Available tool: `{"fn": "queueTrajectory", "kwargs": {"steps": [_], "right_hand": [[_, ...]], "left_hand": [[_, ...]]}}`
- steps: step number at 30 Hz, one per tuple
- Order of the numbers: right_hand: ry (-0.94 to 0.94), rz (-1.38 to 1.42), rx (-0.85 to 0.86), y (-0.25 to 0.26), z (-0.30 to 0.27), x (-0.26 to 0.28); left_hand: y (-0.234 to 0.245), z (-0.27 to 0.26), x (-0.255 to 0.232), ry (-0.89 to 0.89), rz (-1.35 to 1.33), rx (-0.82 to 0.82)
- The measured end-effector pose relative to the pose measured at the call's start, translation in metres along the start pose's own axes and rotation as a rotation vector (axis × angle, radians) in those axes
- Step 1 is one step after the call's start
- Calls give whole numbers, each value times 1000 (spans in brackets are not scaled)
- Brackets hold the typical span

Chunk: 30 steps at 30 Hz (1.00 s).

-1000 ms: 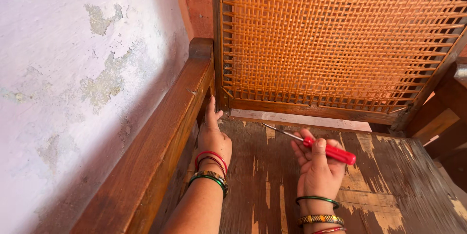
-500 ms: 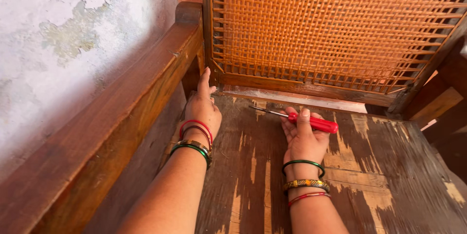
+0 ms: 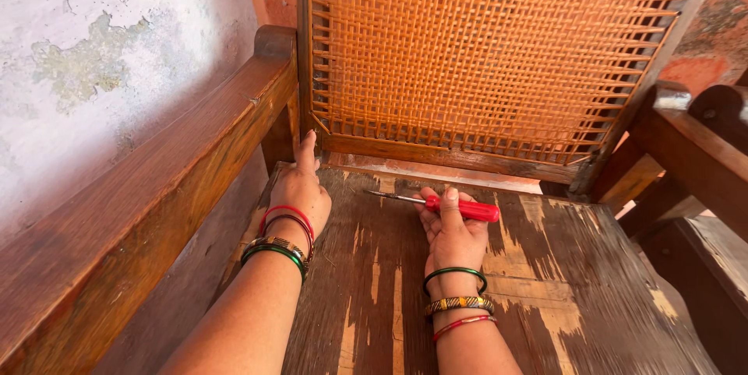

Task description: The person uses a red-handled screwdriver to loosen and remove screws from the frame of a wooden chair with a cane backrest. They work on the left side of the chair, removing screws from the joint between the backrest and the seat frame.

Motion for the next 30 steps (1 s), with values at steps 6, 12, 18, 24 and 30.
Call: {"fn": "queueTrajectory", "kwargs": {"steps": [6, 12, 18, 24, 30], "right_hand": [[74, -33, 91, 6, 4, -11], [125, 9, 40, 9, 1, -16], [160, -12, -12, 4, -10, -5], [208, -70, -7, 2, -4, -14], [292, -72, -116, -1, -10, -10]], "left_hand": [[-5, 2, 12, 30, -148, -73], [-20, 20, 53, 30, -832, -270], [-28, 32, 82, 161, -1298, -291], [-25, 35, 84, 198, -1590, -421], [-10, -29, 59, 276, -769, -724]]}}
Point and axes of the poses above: each hand's wrist, its own z-axis towards the middle knuckle, its own y-axis out of the back of the hand, x = y × z, the point moved 1 cm from there along z, towards the middle knuckle, and after that the axes turned 2 degrees about -z, right-handed, at the moved point
